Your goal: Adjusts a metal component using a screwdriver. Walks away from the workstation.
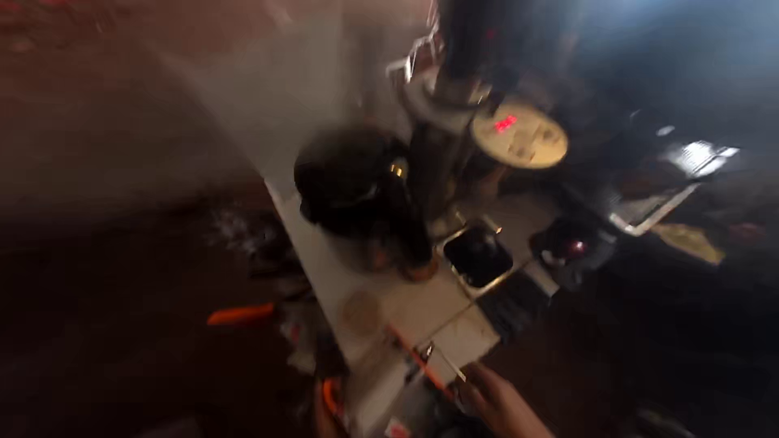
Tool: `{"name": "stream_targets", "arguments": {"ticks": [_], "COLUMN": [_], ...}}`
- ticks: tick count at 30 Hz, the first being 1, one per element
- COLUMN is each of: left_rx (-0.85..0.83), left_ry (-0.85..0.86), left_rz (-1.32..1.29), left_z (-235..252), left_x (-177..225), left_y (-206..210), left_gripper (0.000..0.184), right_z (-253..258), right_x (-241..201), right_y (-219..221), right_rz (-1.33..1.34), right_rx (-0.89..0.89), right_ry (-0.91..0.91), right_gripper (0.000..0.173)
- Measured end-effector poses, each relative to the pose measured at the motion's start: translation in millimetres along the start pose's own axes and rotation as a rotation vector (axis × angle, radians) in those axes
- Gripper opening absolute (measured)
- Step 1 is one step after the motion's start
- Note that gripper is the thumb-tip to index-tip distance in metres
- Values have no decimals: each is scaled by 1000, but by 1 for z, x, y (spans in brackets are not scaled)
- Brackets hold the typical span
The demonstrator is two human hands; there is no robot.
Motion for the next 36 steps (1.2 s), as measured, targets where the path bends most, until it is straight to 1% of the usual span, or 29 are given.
{"name": "stream_targets", "arguments": {"ticks": [3, 7, 11, 14, 16, 17, 19, 20, 22, 23, 25, 26, 27, 29, 30, 32, 33, 34, 36], "left_rx": [40, 24, 5, -4, -34, -58, -103, -108, -101, -99, -102, -110, -116, -115, -92, -48, -28, -12, -18], "left_ry": [-1, -24, -46, -39, -31, -19, 16, 22, 30, 25, 11, 9, 11, 6, -4, -19, -21, -22, -2], "left_rz": [-37, -74, -79, -96, -98, -100, -111, -118, -106, -113, -147, -165, -185, -211, -215, -202, -179, -155, -121], "left_z": [5, 5, 6, 6, 8, 9, 10, 10, 12, 13, 14, 14, 14, 13, 12, 11, 10, 10, 8], "left_x": [1, 5, 9, 12, 10, 7, 1, -1, -1, -2, -3, -4, -5, -4, 0, 5, 5, 6, 3], "left_y": [8, 10, 12, 15, 13, 11, 3, 0, 1, 2, 3, 3, 2, 4, 8, 14, 16, 16, 10], "left_gripper": [49, 55, 57, 58, 60, 59, 55, 55, 57, 59, 61, 61, 61, 61, 61, 60, 59, 58, 58], "right_z": [-1, -4, -12, -15, -8, 1, 29, 45, 72, 83, 99, 102, 104, 103, 102, 96, 92, 89, 87], "right_x": [4, 1, 2, 3, 3, 3, 7, 9, 11, 12, 11, 9, 6, -1, -3, -11, -16, -20, -20], "right_y": [4, 9, 13, 11, 8, 6, 3, 3, 4, 8, 16, 18, 18, 14, 13, 14, 15, 17, 22], "right_rz": [-108, -191, -164, -136, -70, -31, 21, 52, 130, 189, 274, 282, 251, 140, 116, 151, 178, 191, 204], "right_rx": [-73, -28, 22, 68, 101, 94, 31, -29, -213, -305, -426, -435, -414, -365, -349, -330, -321, -314, -311], "right_ry": [60, 19, -15, -11, 1, -3, -46, -82, -177, -224, -264, -259, -239, -164, -121, -29, 8, 37, 68], "right_gripper": [38, 37, 35, 39, 42, 40, 34, 35, 43, 41, 27, 26, 30, 44, 46, 43, 38, 35, 32]}}
Point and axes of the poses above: each hand's wrist, its own z-axis towards the middle knuckle, its own y-axis out of the palm, x = y × z, the point moved 1 cm from there along z, towards the middle knuckle, and after that the axes turned 15 degrees about y, right-handed, at the moved point
